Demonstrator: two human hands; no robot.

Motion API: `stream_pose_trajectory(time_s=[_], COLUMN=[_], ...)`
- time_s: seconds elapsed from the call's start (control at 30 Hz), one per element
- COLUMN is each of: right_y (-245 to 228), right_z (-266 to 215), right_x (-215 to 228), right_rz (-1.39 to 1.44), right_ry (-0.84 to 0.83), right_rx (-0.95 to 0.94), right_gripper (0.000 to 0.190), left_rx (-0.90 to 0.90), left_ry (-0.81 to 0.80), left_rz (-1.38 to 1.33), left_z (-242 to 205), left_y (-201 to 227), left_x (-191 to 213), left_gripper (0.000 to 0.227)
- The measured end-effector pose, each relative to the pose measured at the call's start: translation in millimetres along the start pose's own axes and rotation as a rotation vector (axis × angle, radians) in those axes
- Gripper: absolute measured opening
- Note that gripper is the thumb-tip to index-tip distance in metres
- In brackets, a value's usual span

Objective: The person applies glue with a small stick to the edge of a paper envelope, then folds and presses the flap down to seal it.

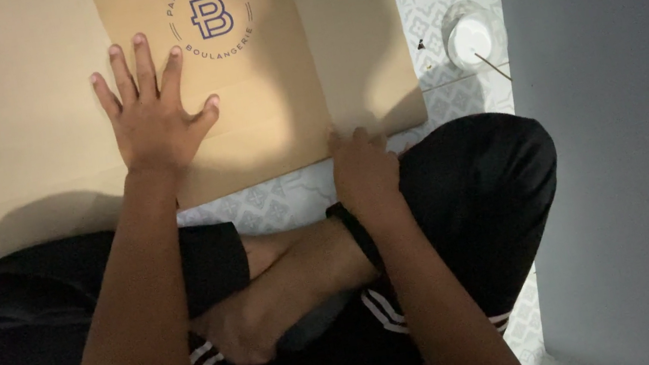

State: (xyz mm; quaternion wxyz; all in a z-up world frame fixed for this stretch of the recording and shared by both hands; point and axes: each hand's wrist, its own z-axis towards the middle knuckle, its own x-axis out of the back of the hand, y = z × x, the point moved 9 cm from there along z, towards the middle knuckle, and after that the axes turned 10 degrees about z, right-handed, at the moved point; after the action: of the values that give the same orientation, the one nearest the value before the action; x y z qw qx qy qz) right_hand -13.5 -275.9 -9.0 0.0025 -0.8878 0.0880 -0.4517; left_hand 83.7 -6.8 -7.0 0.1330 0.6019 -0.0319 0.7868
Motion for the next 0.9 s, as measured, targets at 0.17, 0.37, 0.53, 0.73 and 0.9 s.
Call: stream_pose_trajectory(time_s=[0.17, 0.37, 0.53, 0.73, 0.9], right_y=[3.4, 6.0, -1.2, -6.6, 2.4], right_z=[0.5, -2.1, -9.6, -15.5, -11.1], right_x=[-18.5, -29.8, -25.6, -18.8, -30.8], right_rz=[-0.22, -0.255, -0.29, -0.286, -0.264], right_ry=[0.081, 0.156, -0.147, -0.163, -0.179], right_rx=[0.094, 0.158, 0.084, 0.112, 0.097], right_gripper=[0.058, 0.056, 0.065, 0.059, 0.029], left_rx=[-0.034, 0.014, -0.001, 0.0, -0.023], left_ry=[0.02, -0.107, -0.084, -0.07, -0.031], left_rz=[0.036, -0.039, 0.0, -0.011, -0.011], left_z=[-0.5, 3.3, 2.2, 3.7, 3.6], left_y=[1.8, 2.1, 2.1, 2.6, 5.1], left_x=[-0.1, -0.8, -0.4, 2.8, 6.8], left_gripper=[0.08, 0.081, 0.081, 0.081, 0.08])
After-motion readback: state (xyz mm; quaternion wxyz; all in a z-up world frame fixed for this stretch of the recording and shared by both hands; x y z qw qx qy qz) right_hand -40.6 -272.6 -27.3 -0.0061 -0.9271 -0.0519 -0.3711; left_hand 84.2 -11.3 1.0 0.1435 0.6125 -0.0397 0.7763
